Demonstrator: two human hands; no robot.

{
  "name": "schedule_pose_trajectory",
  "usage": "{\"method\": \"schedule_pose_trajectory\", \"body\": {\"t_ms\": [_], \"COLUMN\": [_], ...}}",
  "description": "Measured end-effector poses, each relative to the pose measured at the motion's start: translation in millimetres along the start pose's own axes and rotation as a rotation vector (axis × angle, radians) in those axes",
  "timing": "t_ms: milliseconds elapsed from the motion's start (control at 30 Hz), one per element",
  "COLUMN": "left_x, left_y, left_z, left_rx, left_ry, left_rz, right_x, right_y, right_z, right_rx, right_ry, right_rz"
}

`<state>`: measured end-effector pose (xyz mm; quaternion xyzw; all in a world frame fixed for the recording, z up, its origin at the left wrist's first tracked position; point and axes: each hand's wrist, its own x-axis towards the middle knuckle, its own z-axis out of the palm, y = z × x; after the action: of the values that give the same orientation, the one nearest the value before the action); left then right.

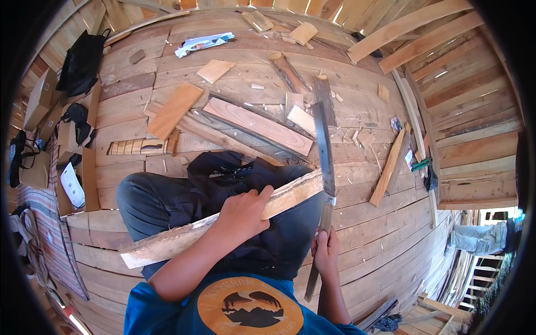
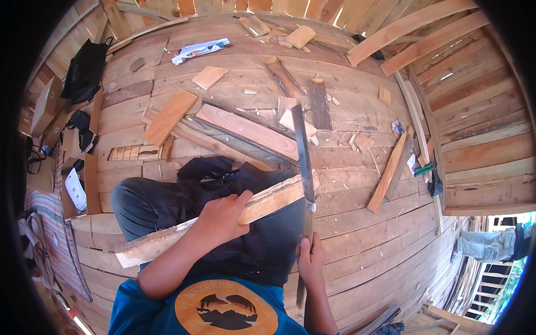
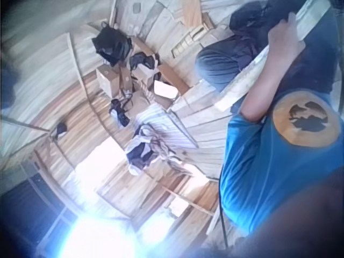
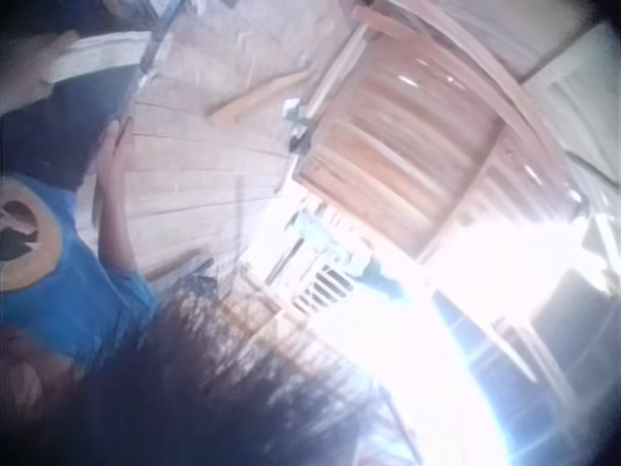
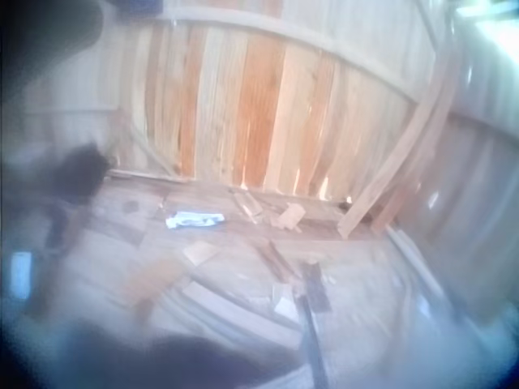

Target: The person saws a wooden board and a wooden stick by hand while sitting on the floor, using a saw to cut through the wood.

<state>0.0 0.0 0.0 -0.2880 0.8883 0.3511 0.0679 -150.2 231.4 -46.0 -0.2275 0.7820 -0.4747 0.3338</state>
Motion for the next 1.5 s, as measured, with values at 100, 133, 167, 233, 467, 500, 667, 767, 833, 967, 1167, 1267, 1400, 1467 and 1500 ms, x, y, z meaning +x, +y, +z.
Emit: {"method": "schedule_pose_trajectory", "body": {"t_ms": [100, 133, 167, 233, 467, 500, 667, 767, 833, 967, 1167, 1267, 1400, 1467, 1500], "left_x": [1, -3, -8, -7, -34, -43, -108, -146, -171, -188, -137, -106, -79, -64, -62], "left_y": [-9, -14, -19, -19, -21, -23, -52, -67, -75, -76, -37, -15, -3, -6, -10], "left_z": [-8, -10, -11, 2, 6, -1, -29, -38, -37, -42, -46, -33, -15, -15, -11], "left_rx": [-0.047, -0.049, -0.052, -0.066, 0.093, 0.082, 0.052, -0.001, -0.035, -0.097, -0.039, 0.001, 0.052, 0.037, 0.031], "left_ry": [0.010, -0.029, -0.067, -0.090, 0.180, 0.185, 0.300, 0.344, 0.417, 0.448, 0.357, 0.258, 0.300, 0.284, 0.260], "left_rz": [0.045, 0.059, 0.075, 0.089, 0.160, 0.152, 0.117, 0.049, -0.019, -0.070, 0.093, 0.173, 0.193, 0.156, 0.121], "right_x": [-8, -18, -26, -24, -14, -12, -1, 11, 17, 22, 22, 21, 20, 24, 22], "right_y": [5, -2, -9, -21, -42, -43, -24, -21, -21, -21, -16, -15, -18, -22, -19], "right_z": [9, 21, 32, 35, 47, 50, 56, 53, 52, 49, 44, 43, 42, 39, 41], "right_rx": [0.090, 0.137, 0.184, 0.186, 0.091, 0.082, 0.172, 0.245, 0.267, 0.283, 0.342, 0.346, 0.341, 0.327, 0.326], "right_ry": [0.029, 0.041, 0.054, 0.048, -0.032, -0.042, -0.069, -0.092, -0.137, -0.183, -0.224, -0.228, -0.237, -0.226, -0.231], "right_rz": [-0.036, -0.038, -0.041, -0.046, -0.005, 0.015, 0.109, 0.106, 0.090, 0.110, 0.166, 0.167, 0.161, 0.164, 0.186]}}
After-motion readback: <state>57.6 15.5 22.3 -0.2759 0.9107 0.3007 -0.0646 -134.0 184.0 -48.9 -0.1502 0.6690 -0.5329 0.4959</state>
